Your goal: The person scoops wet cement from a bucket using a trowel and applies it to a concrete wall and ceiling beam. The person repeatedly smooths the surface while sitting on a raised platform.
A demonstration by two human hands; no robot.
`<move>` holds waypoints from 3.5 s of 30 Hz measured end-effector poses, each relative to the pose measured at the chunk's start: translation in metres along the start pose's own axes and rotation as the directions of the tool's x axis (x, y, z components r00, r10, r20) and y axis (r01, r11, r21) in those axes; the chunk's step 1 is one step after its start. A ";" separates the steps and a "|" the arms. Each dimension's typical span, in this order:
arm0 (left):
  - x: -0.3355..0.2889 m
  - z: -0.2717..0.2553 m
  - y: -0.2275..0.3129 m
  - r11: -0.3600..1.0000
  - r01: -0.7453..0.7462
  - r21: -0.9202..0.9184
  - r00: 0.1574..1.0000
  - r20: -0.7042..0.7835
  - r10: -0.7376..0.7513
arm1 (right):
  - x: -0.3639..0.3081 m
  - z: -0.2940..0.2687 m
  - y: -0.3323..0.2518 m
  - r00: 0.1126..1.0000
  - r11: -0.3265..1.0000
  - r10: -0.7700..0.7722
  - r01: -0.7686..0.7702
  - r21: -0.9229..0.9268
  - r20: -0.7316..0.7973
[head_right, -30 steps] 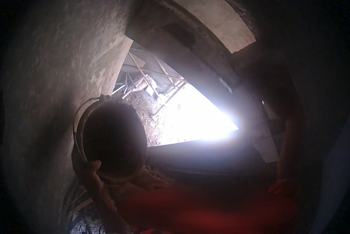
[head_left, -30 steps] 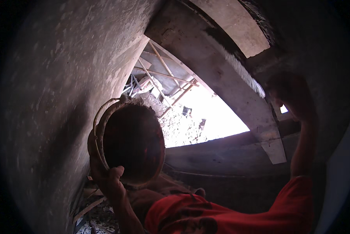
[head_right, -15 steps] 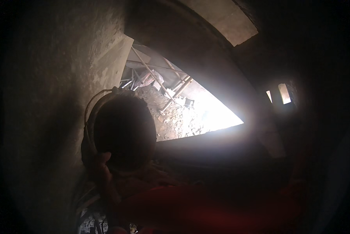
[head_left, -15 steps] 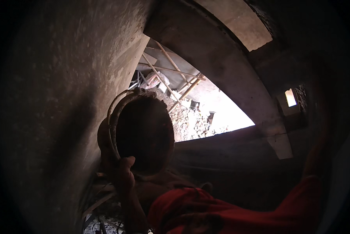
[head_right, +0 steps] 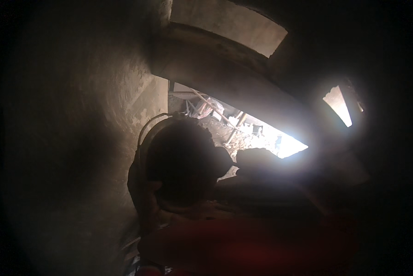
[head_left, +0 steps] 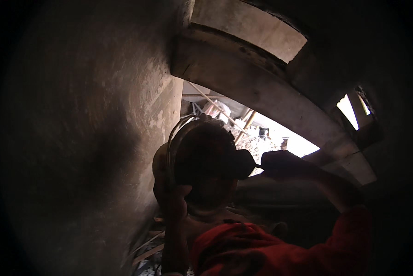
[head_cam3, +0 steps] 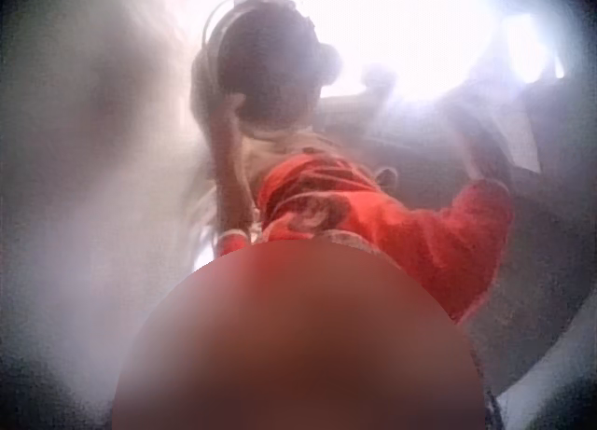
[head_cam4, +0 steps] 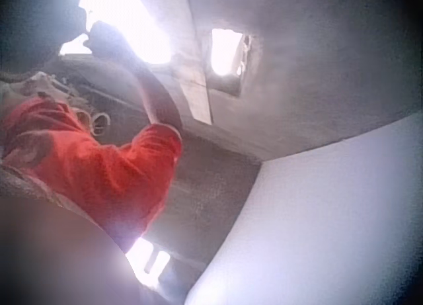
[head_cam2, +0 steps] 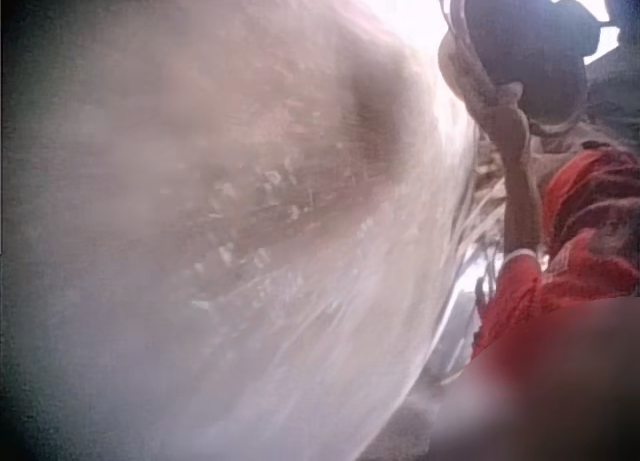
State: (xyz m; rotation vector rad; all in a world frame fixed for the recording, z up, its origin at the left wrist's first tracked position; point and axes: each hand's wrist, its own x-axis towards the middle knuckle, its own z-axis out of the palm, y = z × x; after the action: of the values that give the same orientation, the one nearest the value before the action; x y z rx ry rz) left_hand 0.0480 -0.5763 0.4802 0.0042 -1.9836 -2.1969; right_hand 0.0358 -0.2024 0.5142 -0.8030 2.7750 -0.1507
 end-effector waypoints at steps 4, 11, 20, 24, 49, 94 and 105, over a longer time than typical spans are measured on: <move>0.006 0.012 0.020 0.999 -0.036 0.039 0.999 0.010 0.036 | -0.001 0.014 0.000 0.998 0.995 -0.025 0.030 0.096 -0.053; 0.005 0.024 0.044 0.961 0.174 -0.215 0.983 -0.018 -0.182 | 0.035 0.013 -0.042 0.956 0.995 0.047 -0.020 -0.096 0.288; 0.009 0.027 0.043 0.992 -0.042 -0.117 0.999 -0.010 0.041 | 0.047 -0.003 -0.087 0.952 1.000 -0.009 0.015 -0.019 0.306; 0.007 0.027 0.039 0.995 -0.049 -0.084 0.997 -0.058 0.044 | 0.050 -0.006 -0.112 0.989 0.971 -0.054 0.085 -0.224 0.139; 0.013 0.039 0.038 0.921 0.000 0.390 0.982 -0.175 0.074 | 0.062 0.029 -0.089 0.968 0.967 -0.250 0.249 0.048 0.022; 0.048 0.007 0.032 0.948 -0.105 -0.300 0.966 0.196 0.169 | 0.038 -0.011 -0.109 0.951 0.982 0.190 -0.184 0.046 -0.242; 0.061 -0.005 0.032 0.975 -0.190 -0.113 0.963 0.171 0.208 | 0.051 -0.046 -0.110 0.989 0.946 0.107 -0.069 -0.318 0.102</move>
State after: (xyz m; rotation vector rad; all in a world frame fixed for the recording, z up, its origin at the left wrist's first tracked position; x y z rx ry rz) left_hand -0.0070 -0.5923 0.5183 -0.4058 -1.8691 -2.2261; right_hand 0.0379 -0.3210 0.5667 -0.7276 2.7500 0.3529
